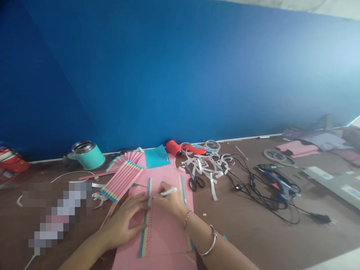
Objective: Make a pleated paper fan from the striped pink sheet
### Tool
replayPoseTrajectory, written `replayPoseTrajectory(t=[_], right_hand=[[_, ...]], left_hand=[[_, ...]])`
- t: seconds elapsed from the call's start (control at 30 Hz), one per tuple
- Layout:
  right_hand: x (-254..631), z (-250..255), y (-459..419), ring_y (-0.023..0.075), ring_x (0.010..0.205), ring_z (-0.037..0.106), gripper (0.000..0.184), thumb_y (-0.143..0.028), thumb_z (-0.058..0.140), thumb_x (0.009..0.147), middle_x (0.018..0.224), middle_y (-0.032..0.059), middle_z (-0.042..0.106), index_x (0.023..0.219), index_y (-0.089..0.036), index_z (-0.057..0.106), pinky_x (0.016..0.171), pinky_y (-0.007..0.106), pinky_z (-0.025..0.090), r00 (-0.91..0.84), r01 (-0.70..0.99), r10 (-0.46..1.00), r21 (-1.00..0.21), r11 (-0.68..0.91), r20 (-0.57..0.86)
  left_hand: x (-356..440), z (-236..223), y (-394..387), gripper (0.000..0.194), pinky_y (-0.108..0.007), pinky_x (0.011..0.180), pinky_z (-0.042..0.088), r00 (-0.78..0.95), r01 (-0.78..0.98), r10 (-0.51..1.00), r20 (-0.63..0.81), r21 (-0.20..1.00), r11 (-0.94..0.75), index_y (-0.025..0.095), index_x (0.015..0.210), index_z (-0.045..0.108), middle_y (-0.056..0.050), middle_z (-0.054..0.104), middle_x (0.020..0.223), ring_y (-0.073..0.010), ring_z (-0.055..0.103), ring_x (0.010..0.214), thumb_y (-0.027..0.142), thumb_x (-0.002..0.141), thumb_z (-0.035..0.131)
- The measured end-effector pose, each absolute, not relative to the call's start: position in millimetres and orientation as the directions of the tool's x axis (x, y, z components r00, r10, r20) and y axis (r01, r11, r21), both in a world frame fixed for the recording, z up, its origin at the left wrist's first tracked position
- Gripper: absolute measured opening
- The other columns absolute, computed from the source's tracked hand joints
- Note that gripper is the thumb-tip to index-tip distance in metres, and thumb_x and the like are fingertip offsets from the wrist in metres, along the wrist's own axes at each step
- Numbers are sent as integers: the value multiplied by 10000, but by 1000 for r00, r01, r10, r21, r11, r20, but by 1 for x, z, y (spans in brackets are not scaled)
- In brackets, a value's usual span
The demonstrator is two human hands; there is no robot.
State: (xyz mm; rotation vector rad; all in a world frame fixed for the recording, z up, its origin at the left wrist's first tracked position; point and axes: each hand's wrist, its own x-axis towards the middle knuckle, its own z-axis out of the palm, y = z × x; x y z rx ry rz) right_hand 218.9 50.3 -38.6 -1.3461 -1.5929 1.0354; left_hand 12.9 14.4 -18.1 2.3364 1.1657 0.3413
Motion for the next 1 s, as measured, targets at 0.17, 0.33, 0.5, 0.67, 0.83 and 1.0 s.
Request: replayPoseTrajectory(t=[0.17,0.33,0.5,0.67,0.83,1.0], right_hand=[[220,-41,51,103,544,442,54,-170,532,673,564,-41,507,629,-182,503,481,191,309,-109,316,991,-942,114,83],[216,-38,51,104,545,450,52,-154,567,654,560,-36,524,630,-175,526,470,185,298,-105,391,994,-917,80,42],[215,-37,52,104,543,455,64,-129,550,640,558,-34,524,616,-176,515,474,188,300,-104,396,993,-914,86,48],[219,-45,54,103,547,441,73,-155,544,647,563,-39,505,607,-181,489,486,194,303,-91,356,994,-930,95,67],[219,-46,54,104,545,445,63,-149,558,634,556,-40,513,616,-179,506,478,191,288,-90,424,995,-901,87,53],[219,-41,53,103,536,444,68,-144,535,632,548,-41,507,600,-182,489,472,190,296,-89,373,993,-922,104,76]], left_hand=[[14,-19,15,345,-561,1114,230,604,672,797,2,537,-510,257,1126,594,-76,428,1449,-308,317,1366,253,784,636],[13,-21,15,338,-560,1114,230,606,668,796,6,540,-513,252,1119,596,-83,429,1447,-308,320,1365,246,784,635],[12,-22,15,339,-560,1113,233,607,664,794,18,538,-520,255,1118,596,-83,440,1439,-305,332,1359,256,783,643],[13,-22,16,354,-562,1109,237,603,663,797,33,536,-523,249,1113,604,-91,458,1425,-310,354,1346,226,763,655],[13,-20,16,347,-567,1109,232,609,671,793,6,529,-519,251,1128,594,-88,444,1436,-304,333,1359,249,784,635],[13,-19,16,345,-567,1109,234,607,669,794,10,533,-518,254,1126,597,-90,445,1436,-307,335,1358,250,783,637]])
